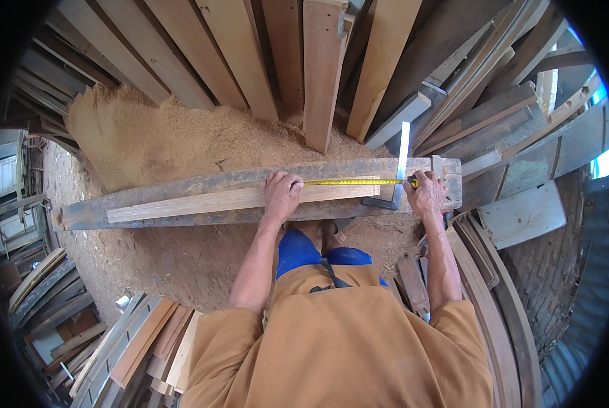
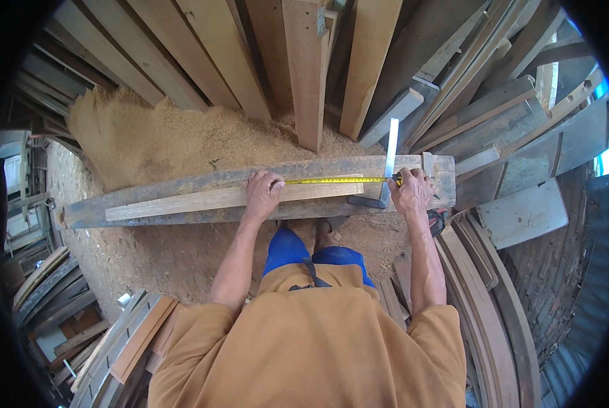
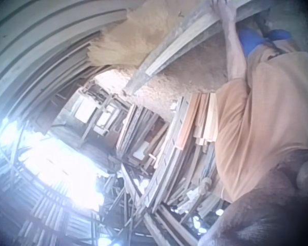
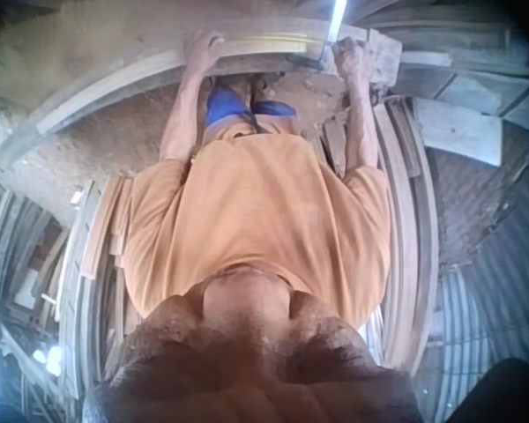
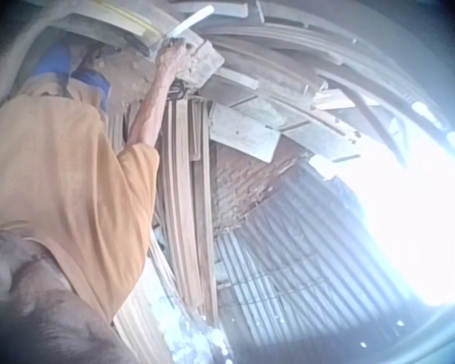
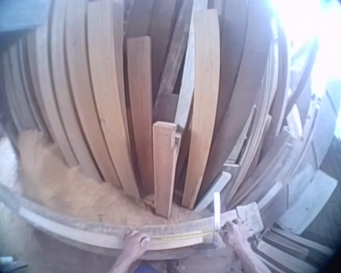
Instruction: The person measures a wooden board with a tape measure, aligns a square ruler, and marks lines on the wood using a pencil.
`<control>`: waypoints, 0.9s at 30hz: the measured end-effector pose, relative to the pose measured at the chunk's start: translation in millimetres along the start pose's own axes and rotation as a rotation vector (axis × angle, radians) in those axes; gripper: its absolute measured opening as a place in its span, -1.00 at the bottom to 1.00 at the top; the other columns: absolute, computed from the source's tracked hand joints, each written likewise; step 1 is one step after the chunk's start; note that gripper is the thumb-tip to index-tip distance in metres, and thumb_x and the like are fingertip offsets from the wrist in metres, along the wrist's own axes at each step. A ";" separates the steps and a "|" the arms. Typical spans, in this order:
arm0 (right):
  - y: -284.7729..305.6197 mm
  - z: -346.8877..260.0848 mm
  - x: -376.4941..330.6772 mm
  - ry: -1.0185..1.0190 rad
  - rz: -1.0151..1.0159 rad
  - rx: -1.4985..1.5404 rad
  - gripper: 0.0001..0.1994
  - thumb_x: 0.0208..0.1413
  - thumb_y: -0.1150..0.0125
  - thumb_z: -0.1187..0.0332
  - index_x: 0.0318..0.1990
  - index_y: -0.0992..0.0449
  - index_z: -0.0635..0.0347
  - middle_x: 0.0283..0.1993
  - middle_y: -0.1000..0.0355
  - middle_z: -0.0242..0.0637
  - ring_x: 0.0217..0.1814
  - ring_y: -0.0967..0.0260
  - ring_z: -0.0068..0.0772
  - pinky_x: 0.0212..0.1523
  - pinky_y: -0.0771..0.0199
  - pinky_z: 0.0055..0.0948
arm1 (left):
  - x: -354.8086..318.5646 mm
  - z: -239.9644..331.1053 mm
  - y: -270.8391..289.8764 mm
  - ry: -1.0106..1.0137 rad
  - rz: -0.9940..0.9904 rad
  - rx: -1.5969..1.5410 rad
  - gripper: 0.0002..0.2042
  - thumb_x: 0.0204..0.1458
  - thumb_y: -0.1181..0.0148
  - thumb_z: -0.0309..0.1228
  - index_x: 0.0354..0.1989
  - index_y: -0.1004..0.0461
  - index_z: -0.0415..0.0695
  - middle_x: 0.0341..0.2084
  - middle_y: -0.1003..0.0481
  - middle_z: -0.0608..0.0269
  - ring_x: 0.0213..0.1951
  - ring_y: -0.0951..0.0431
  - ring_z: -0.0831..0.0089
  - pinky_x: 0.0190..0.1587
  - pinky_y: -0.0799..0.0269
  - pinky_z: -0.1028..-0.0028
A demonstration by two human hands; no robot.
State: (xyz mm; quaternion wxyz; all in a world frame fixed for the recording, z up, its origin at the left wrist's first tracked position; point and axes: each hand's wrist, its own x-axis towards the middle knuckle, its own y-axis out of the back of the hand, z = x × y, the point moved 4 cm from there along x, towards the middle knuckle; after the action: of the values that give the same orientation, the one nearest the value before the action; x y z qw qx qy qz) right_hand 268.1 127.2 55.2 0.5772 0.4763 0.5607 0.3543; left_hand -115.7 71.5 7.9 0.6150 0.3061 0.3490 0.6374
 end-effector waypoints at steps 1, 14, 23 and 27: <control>-0.8 0.5 0.5 0.002 0.001 0.000 -0.57 0.09 -0.37 -0.04 0.01 -0.64 -0.01 0.11 -0.49 -0.17 0.17 -0.40 0.05 0.18 -0.30 0.05 | 0.5 0.0 -0.2 0.000 0.000 0.000 -0.95 0.06 -0.30 -0.31 -0.32 -0.59 0.10 -0.29 -0.51 0.31 -0.05 -0.47 0.15 0.06 -0.25 0.09; -1.3 0.3 -0.1 0.042 0.054 0.023 -0.58 0.06 -0.41 -0.01 -0.03 -0.64 0.03 0.06 -0.50 -0.15 0.14 -0.41 0.04 0.14 -0.32 0.04 | 2.9 5.3 -1.9 0.010 -0.056 -0.032 -0.95 0.06 -0.30 -0.33 -0.31 -0.59 0.10 -0.28 -0.51 0.30 -0.04 -0.47 0.16 0.08 -0.23 0.09; 0.2 -3.5 3.6 0.053 0.017 0.019 -0.56 0.09 -0.37 -0.03 0.04 -0.64 0.00 0.13 -0.50 -0.13 0.17 -0.38 0.09 0.18 -0.29 0.06 | -1.3 5.2 -9.3 -0.010 -0.035 -0.035 -0.95 0.05 -0.32 -0.35 -0.32 -0.60 0.07 -0.27 -0.50 0.29 -0.03 -0.45 0.16 0.10 -0.23 0.06; 3.1 -7.5 4.7 0.040 0.009 -0.012 -0.58 0.10 -0.37 -0.02 0.00 -0.66 0.03 0.11 -0.51 -0.17 0.22 -0.39 0.01 0.20 -0.30 0.03 | -2.6 6.3 -8.3 -0.082 0.023 -0.055 -0.95 0.03 -0.32 -0.39 -0.36 -0.56 0.01 -0.31 -0.47 0.24 -0.08 -0.45 0.13 0.06 -0.28 0.06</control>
State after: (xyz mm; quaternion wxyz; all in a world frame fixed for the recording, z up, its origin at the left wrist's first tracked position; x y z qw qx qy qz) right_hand 261.7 133.7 57.3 0.5672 0.4683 0.5678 0.3695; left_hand -105.7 69.3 4.8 0.6294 0.3192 0.3023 0.6407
